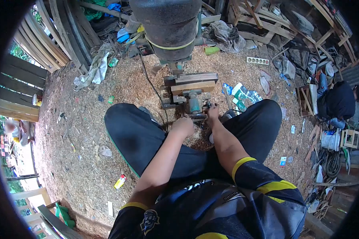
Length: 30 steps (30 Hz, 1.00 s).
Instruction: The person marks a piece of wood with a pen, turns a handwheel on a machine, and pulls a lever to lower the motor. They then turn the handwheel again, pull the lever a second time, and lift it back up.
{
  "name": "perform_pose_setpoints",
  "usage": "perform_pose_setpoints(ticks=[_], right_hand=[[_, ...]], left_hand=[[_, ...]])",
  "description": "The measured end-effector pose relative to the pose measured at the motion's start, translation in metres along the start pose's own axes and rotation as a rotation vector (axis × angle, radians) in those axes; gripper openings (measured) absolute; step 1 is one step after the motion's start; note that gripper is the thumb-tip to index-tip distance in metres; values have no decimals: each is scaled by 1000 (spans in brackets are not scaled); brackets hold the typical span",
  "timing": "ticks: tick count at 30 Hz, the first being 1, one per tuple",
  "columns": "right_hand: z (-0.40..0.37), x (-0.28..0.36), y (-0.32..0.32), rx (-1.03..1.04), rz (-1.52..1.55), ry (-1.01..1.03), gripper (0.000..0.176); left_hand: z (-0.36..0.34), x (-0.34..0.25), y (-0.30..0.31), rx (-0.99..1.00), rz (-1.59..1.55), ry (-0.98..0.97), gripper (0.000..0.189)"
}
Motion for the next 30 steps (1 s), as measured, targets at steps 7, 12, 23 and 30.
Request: perform_pose_setpoints(ticks=[7,12,23,30], right_hand=[[-29,40,-3,172,372,-266,33],[-16,20,-8,226,374,-250,35],[-15,21,-1,288,375,-400,37],[-16,78,9,162,-349,306,51]], left_hand=[[-4,-3,11,54,24,-40,63],[-3,-3,13,48,34,-45,67],[-16,-6,18,90,58,-55,73],[-10,-3,11,35,16,-35,68]])
Point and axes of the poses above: each hand's wrist, its own z-axis towards the middle knuckle, its own y-axis out of the back of the hand, x = y × z, the point moved 6 cm from there along z, towards the middle knuckle, and after that the axes turned 14 degrees about y, right-handed, at the moved point
